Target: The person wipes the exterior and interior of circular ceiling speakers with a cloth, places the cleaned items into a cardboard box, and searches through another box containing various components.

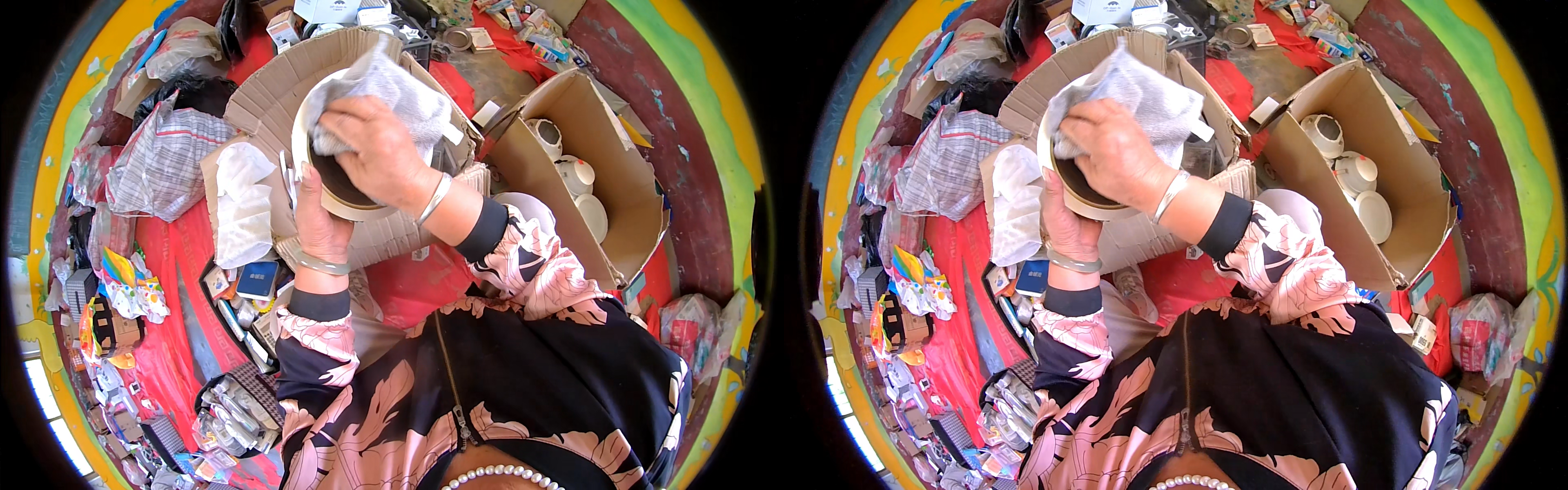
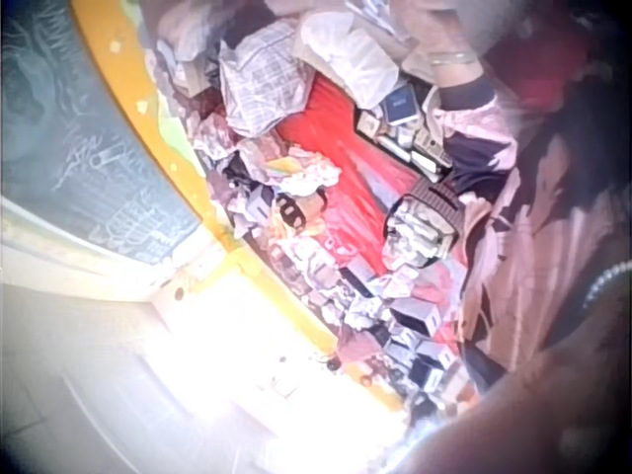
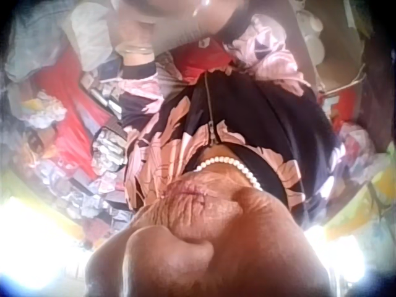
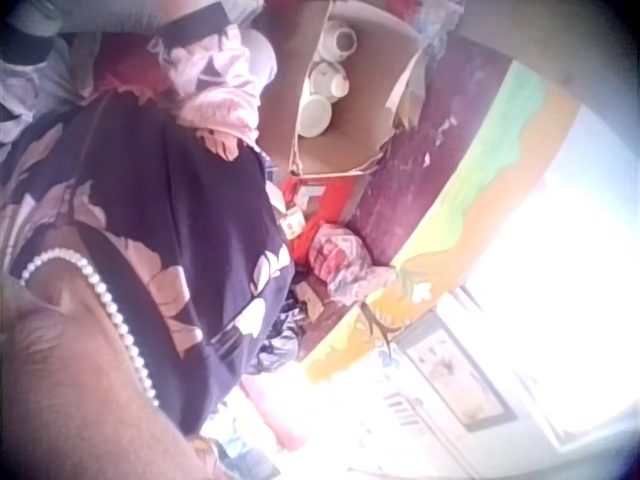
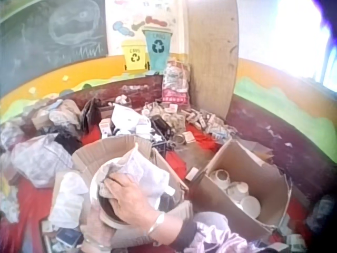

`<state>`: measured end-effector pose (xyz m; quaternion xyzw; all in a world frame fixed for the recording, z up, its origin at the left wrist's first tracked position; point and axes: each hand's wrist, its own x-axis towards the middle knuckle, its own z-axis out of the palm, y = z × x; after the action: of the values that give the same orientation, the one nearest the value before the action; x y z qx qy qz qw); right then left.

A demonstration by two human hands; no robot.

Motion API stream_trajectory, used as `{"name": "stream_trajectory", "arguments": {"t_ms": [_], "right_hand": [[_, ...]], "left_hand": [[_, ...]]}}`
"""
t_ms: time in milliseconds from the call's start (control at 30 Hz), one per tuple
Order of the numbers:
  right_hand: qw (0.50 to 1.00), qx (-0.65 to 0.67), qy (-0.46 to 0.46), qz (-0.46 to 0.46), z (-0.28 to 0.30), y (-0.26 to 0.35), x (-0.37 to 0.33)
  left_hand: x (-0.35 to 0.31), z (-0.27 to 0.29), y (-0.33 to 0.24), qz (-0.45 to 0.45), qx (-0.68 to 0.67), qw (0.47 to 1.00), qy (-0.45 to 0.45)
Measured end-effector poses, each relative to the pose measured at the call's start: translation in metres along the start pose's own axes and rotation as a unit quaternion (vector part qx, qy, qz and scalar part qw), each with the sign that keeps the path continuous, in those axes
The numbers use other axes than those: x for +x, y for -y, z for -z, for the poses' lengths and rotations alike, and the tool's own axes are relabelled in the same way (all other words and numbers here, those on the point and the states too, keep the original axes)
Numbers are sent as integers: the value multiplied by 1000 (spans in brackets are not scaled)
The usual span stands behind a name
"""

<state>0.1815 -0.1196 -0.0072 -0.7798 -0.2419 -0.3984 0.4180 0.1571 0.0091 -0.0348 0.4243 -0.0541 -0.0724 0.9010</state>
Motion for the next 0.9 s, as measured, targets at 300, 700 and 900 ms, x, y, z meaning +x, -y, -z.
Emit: {"name": "stream_trajectory", "arguments": {"t_ms": [300,700,900], "right_hand": [[965,109,200,127,7,-9,-2],[992,-106,67,31,11,-49,-1],[950,-257,179,-21,4,-35,-16]], "left_hand": [[5,16,-6,17,-58,998,-16],[7,10,1,-7,-56,998,-11],[8,19,-5,-84,-42,994,-48]]}}
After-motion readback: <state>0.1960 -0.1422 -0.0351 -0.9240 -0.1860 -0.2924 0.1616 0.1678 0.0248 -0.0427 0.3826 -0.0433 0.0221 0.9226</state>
